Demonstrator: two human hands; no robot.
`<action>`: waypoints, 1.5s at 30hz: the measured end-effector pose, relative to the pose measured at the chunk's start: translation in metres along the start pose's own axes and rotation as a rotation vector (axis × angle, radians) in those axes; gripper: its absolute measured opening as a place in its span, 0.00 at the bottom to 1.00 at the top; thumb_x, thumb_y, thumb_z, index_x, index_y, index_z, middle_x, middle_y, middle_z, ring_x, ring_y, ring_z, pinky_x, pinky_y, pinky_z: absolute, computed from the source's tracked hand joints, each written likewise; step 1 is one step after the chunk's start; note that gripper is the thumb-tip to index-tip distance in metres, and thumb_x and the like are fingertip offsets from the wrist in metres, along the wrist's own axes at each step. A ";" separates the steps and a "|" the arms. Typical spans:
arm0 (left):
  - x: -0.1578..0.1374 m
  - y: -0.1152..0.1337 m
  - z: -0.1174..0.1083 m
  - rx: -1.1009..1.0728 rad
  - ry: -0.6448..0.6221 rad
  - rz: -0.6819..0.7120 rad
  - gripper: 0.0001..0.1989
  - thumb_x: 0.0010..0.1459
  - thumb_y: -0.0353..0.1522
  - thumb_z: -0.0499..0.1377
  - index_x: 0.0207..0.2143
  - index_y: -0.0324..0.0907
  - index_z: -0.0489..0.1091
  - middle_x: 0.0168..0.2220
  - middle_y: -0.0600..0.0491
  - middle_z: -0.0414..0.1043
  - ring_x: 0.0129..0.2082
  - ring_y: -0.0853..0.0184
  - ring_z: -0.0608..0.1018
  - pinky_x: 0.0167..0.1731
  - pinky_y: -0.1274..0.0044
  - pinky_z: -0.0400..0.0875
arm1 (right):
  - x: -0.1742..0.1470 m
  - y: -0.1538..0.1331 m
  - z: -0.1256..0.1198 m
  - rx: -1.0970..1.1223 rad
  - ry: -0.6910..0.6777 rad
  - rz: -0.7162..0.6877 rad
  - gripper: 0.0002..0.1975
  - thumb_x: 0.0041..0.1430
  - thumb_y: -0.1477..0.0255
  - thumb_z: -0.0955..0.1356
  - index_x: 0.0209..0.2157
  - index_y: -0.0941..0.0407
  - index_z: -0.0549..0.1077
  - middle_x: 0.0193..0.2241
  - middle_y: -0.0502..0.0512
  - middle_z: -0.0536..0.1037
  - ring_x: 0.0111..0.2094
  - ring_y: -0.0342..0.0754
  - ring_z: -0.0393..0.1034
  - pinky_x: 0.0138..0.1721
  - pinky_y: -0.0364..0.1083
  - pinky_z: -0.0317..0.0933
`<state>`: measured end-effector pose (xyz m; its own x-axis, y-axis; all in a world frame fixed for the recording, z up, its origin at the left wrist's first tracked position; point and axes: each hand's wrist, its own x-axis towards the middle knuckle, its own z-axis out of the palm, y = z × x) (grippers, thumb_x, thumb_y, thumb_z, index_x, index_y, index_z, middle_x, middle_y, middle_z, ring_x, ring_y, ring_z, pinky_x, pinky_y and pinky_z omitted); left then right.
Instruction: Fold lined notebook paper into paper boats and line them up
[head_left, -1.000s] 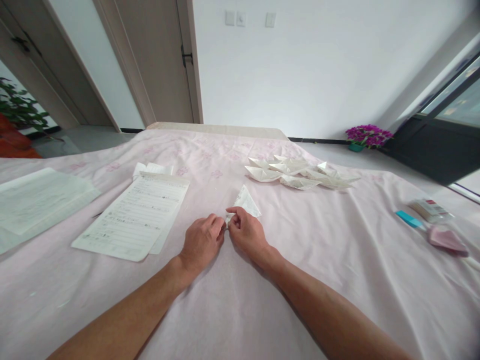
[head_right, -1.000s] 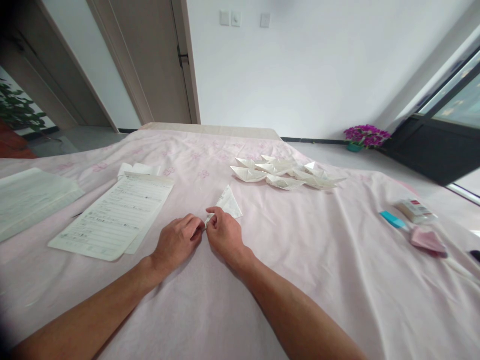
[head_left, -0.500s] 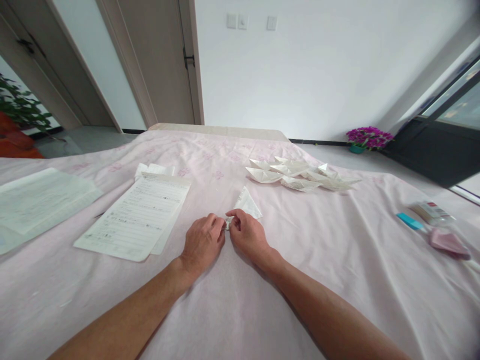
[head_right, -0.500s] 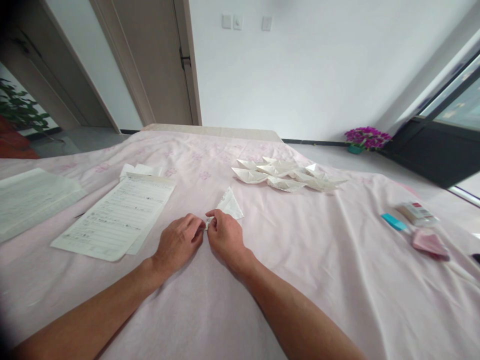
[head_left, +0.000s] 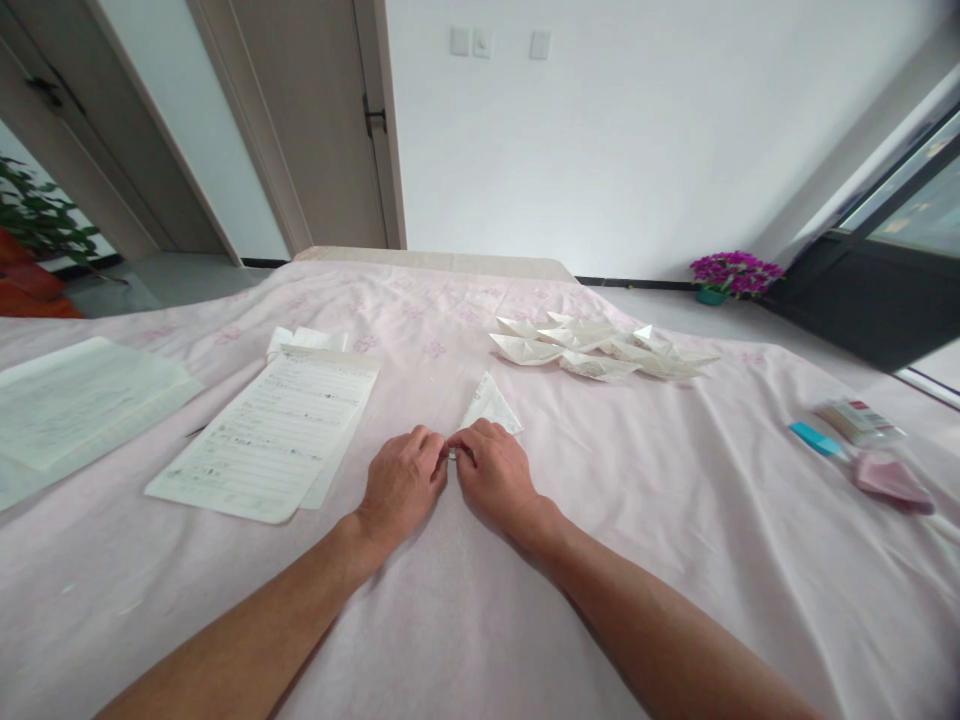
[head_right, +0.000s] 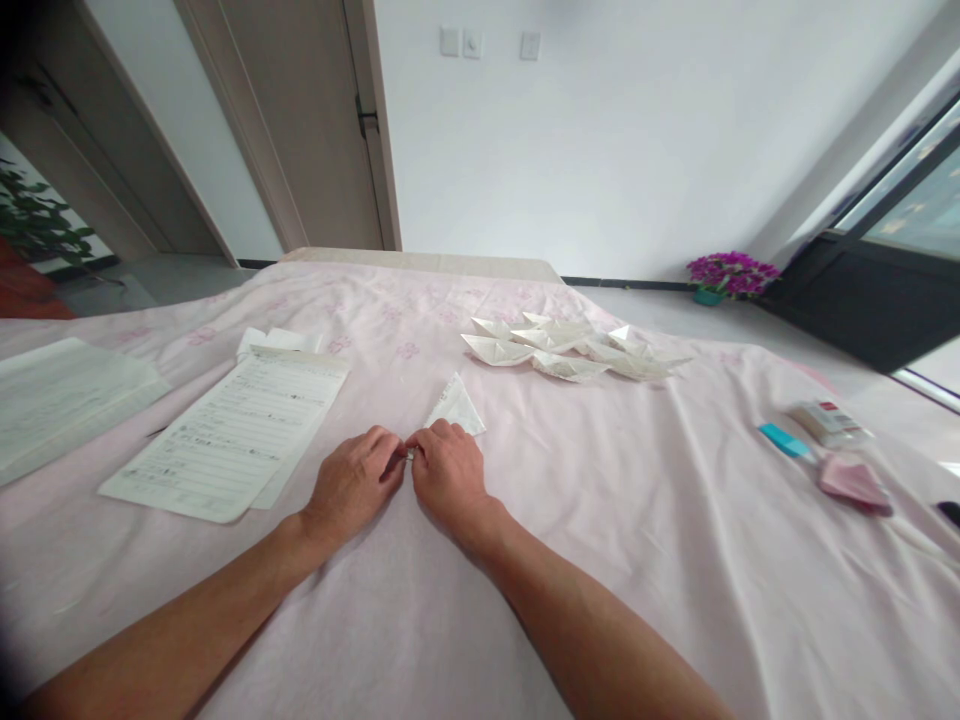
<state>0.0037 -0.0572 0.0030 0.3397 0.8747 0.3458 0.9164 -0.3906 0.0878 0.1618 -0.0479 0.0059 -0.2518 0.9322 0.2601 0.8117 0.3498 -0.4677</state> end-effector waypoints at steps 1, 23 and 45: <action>0.000 0.000 0.000 0.005 0.001 0.000 0.03 0.62 0.30 0.55 0.34 0.42 0.68 0.34 0.52 0.71 0.34 0.63 0.74 0.36 0.72 0.64 | -0.001 0.000 -0.001 -0.020 0.018 -0.019 0.13 0.59 0.78 0.64 0.37 0.51 0.79 0.36 0.54 0.75 0.39 0.49 0.65 0.42 0.46 0.56; -0.001 -0.007 -0.004 -0.119 -0.026 -0.017 0.05 0.61 0.30 0.57 0.31 0.42 0.69 0.33 0.54 0.73 0.33 0.66 0.75 0.34 0.74 0.63 | -0.005 0.008 -0.009 -0.361 -0.123 -0.374 0.09 0.61 0.78 0.64 0.32 0.56 0.76 0.33 0.55 0.77 0.35 0.48 0.65 0.40 0.49 0.50; 0.002 -0.012 0.003 -0.152 0.041 -0.003 0.02 0.61 0.28 0.57 0.34 0.42 0.68 0.35 0.52 0.70 0.37 0.63 0.73 0.41 0.71 0.67 | -0.005 0.004 -0.010 -0.404 -0.106 -0.317 0.09 0.68 0.72 0.63 0.35 0.54 0.74 0.35 0.54 0.73 0.37 0.49 0.62 0.37 0.47 0.51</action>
<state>-0.0060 -0.0500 -0.0002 0.3250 0.8647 0.3829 0.8736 -0.4295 0.2286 0.1717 -0.0521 0.0110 -0.5531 0.7979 0.2395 0.8201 0.5721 -0.0117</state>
